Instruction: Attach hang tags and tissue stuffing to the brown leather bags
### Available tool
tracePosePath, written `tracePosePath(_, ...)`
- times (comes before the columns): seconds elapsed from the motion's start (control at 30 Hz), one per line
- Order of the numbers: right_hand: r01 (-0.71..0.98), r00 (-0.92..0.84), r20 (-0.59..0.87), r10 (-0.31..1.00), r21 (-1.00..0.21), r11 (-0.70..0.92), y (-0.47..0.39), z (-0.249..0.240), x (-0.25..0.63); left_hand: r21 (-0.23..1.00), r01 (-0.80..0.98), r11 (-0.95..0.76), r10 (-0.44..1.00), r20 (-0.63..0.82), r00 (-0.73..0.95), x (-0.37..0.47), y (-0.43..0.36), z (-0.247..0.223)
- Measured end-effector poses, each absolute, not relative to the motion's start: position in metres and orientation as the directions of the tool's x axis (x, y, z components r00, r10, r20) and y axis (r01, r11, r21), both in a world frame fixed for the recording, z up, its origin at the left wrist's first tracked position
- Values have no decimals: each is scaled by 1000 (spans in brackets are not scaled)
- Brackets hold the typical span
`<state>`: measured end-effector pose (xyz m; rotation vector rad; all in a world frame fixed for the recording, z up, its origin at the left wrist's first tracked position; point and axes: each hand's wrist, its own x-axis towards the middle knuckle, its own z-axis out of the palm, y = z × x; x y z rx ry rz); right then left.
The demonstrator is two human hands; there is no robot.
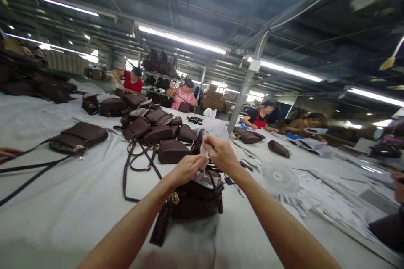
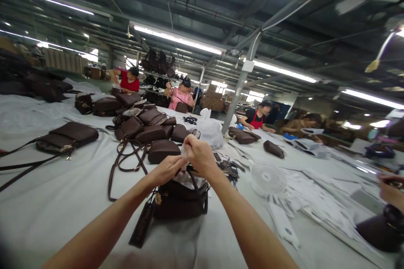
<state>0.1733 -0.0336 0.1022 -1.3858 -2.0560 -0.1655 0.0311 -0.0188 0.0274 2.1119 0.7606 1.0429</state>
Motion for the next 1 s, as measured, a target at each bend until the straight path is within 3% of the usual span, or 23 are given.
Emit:
tracePosePath(0.1,867,-195,630,752,-248,432,-25,111,170,791,203,-577,726,383,572,34,-20,27)
tracePosePath(0.23,725,-132,503,854,-539,429,-22,99,177,836,185,-516,718,305,625,22,-9,25)
tracePosePath(0.3,681,-184,397,899,-609,408,-29,85,182,862,152,-483,716,288,636,14,-2,25)
tracePosePath(0.37,745,-271,313,910,-531,404,-39,73,187,877,122,-464,709,285,645,9,1,27)
tracePosePath(0.43,832,-327,252,911,-380,404,-47,65,190,860,138,-491,693,289,661,8,-1,33)
tracePosePath(0.5,857,-339,180,924,-347,382,-51,65,193,759,241,-605,716,386,582,8,-10,41)
tracePosePath(0.6,760,-355,-63,933,-601,248,-53,78,201,503,465,-728,657,705,266,12,-38,45)
tracePosePath(0.67,691,-394,-221,892,-711,129,-53,88,207,367,513,-776,538,809,235,16,-59,37)
tracePosePath(0.73,689,-412,-298,861,-720,81,-52,94,213,239,492,-837,478,756,446,24,-77,20)
tracePosePath(0.8,705,-402,-327,855,-706,61,-51,94,217,187,544,-818,523,633,571,37,-87,1)
tracePosePath(0.93,650,-443,-318,838,-757,56,-47,79,219,271,755,-597,775,437,457,73,-84,-23)
tracePosePath(1.0,593,-490,-287,823,-802,74,-44,71,220,320,787,-527,835,367,410,89,-73,-28)
